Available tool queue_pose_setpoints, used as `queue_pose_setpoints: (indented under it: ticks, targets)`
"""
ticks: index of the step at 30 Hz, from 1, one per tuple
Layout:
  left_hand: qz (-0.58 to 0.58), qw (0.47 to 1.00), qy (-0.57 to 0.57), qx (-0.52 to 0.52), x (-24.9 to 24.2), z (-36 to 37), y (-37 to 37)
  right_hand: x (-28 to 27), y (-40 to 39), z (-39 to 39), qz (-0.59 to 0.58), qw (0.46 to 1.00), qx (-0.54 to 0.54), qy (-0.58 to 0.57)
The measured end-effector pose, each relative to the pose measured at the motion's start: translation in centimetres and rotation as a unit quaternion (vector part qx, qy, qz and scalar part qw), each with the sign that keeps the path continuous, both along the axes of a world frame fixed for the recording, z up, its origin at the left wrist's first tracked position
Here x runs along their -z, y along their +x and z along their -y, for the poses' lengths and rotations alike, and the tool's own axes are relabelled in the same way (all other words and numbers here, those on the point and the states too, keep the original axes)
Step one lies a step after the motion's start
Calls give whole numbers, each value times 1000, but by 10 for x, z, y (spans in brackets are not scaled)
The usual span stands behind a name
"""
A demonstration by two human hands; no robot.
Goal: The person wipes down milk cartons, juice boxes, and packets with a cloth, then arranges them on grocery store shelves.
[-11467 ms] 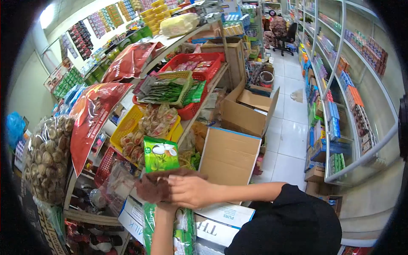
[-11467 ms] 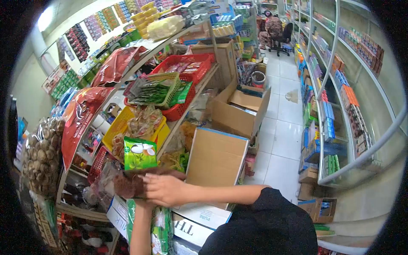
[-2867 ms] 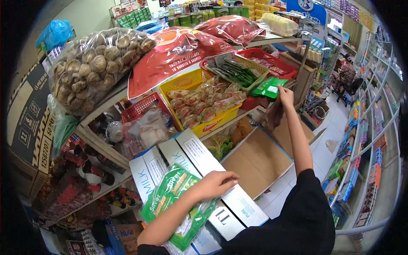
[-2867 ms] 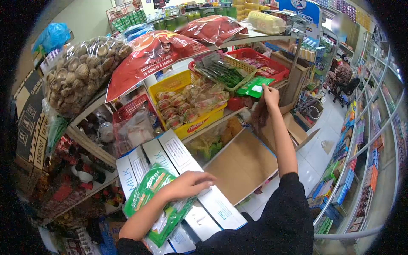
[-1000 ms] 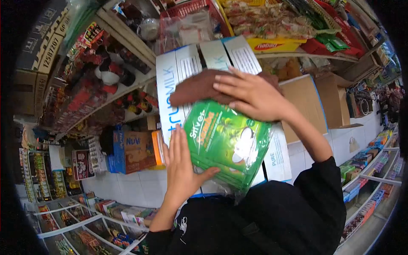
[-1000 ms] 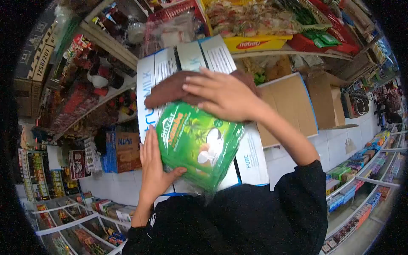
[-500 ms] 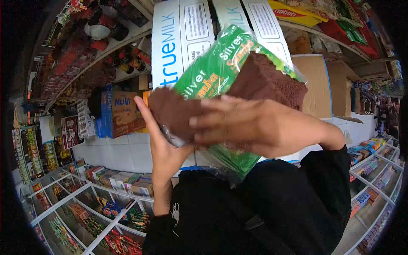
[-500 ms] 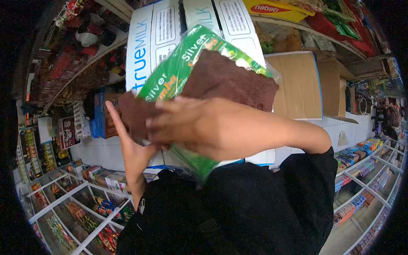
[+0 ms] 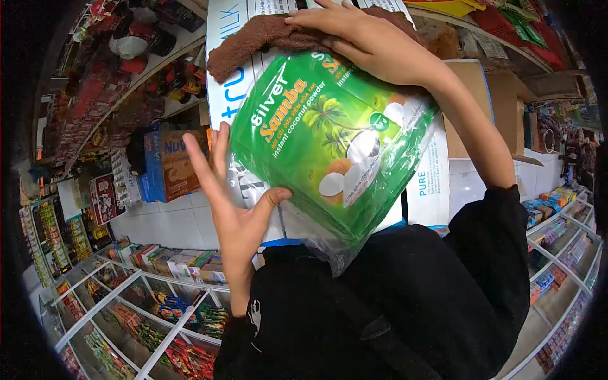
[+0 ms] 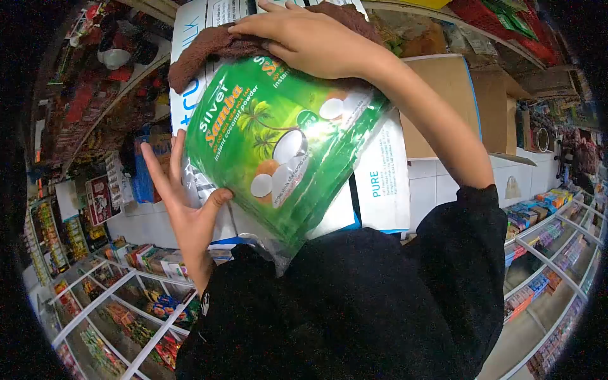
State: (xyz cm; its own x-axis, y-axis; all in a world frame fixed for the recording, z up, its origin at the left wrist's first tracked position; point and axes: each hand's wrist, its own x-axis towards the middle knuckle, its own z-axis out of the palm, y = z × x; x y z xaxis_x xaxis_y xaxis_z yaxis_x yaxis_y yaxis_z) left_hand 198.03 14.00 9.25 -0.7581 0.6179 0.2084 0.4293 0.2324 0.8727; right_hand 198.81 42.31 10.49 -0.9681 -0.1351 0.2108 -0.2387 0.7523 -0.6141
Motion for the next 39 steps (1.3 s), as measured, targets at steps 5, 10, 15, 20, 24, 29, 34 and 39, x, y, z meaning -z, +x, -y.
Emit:
queue_pose_setpoints:
  ticks: [5, 10, 15, 20, 24, 29, 34, 39]
  targets:
    - [33, 999, 29, 4, -2, -2, 3, -2, 42, 53, -63, 996, -18, -63]
    - [109, 993, 33, 8, -1, 2, 0, -31, 76, 64, 18, 984, -147, -96]
    - [-23, 997, -79, -4, -11, -1, -4, -12, 60, 42, -37, 999, 24, 8]
    - [10, 1000, -8, -4, 0, 1, -5, 9, 34, -14, 10, 983, 171, 69]
    - [-16, 1000, 6, 3, 3, 2, -7, -6, 31, -5, 45, 979, 193, 43]
    - [-41, 999, 5, -6, 3, 5, -7, 17, 32, -20, -17, 986, 166, 16]
    - [-18, 991, 109, -71, 3, 34, 4, 42, 26, -46, -66, 986, 152, 9]
    - [60, 998, 32, -13, 0, 101, 45, 14, 31, -20, -3, 978, 206, -5]
